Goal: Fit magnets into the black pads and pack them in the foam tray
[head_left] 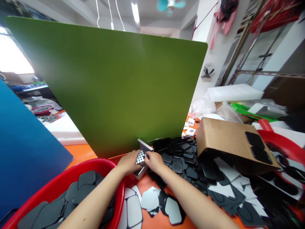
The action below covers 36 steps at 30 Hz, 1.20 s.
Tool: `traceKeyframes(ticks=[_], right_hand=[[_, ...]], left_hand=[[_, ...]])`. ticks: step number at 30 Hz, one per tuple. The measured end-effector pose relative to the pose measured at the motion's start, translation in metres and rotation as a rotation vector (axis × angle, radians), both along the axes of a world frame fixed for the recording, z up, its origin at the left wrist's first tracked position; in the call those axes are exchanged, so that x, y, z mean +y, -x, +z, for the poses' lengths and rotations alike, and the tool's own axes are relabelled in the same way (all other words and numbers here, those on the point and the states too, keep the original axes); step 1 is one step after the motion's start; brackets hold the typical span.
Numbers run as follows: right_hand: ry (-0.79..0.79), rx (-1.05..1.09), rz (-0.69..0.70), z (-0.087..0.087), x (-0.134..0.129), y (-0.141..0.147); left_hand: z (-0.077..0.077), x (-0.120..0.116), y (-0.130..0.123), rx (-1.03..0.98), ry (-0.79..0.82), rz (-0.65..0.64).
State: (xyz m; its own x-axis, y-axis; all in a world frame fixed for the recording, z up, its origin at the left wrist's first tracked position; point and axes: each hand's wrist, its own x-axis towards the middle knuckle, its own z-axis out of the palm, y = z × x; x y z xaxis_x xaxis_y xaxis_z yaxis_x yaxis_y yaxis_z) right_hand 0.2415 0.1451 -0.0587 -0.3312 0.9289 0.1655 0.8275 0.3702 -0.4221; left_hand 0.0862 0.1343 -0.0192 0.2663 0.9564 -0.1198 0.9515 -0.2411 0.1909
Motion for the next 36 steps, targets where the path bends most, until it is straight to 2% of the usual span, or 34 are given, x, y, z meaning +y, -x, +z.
traceKeyframes(ticks=[2,4,7,9,11,12,13,15,19,20,22,24,27,31,34,36], right_hand=[[-0.012,0.019,-0.022,0.003,-0.002,0.003],[-0.041,0.039,-0.043,0.017,-0.002,0.002],[-0.157,0.146,-0.096,0.060,-0.001,-0.007],[-0.219,0.329,-0.087,0.093,-0.005,-0.020],[-0.141,0.536,-0.017,0.116,-0.017,-0.037],[-0.066,0.629,0.017,0.122,-0.027,-0.046],[0.013,0.714,0.039,0.123,-0.038,-0.055],[0.142,0.848,0.036,0.113,-0.065,-0.070],[0.318,0.980,-0.030,0.079,-0.127,-0.081],[0.345,0.982,-0.042,0.072,-0.142,-0.081],[0.372,0.955,-0.041,0.066,-0.170,-0.083],[0.386,0.912,-0.001,0.067,-0.195,-0.088],[0.386,0.789,0.118,0.081,-0.225,-0.104],[0.341,0.526,0.267,0.104,-0.250,-0.129],[0.340,0.434,0.266,0.112,-0.257,-0.143],[0.391,0.458,0.266,0.111,-0.259,-0.149]], left_hand=[[-0.002,0.000,-0.001,0.000,-0.004,0.016],[-0.006,0.000,-0.002,-0.009,-0.004,0.028],[-0.008,0.002,0.000,-0.047,-0.003,0.040],[-0.005,0.003,0.001,-0.089,0.001,0.038],[0.004,0.001,0.001,-0.144,0.003,0.028],[0.010,-0.003,-0.002,-0.178,-0.005,0.021],[0.016,-0.009,-0.007,-0.219,-0.018,0.012],[0.027,-0.030,-0.024,-0.321,-0.047,-0.019],[0.031,-0.107,-0.078,-0.544,0.020,-0.105],[0.029,-0.129,-0.091,-0.616,0.077,-0.092],[0.024,-0.168,-0.110,-0.882,0.235,0.034],[0.019,-0.199,-0.119,-1.035,0.263,0.138],[0.017,-0.230,-0.120,-1.056,0.217,0.191],[0.027,-0.255,-0.117,-0.956,0.180,0.168],[0.039,-0.266,-0.115,-0.798,0.184,0.103],[0.047,-0.274,-0.114,-0.733,0.202,0.059]])
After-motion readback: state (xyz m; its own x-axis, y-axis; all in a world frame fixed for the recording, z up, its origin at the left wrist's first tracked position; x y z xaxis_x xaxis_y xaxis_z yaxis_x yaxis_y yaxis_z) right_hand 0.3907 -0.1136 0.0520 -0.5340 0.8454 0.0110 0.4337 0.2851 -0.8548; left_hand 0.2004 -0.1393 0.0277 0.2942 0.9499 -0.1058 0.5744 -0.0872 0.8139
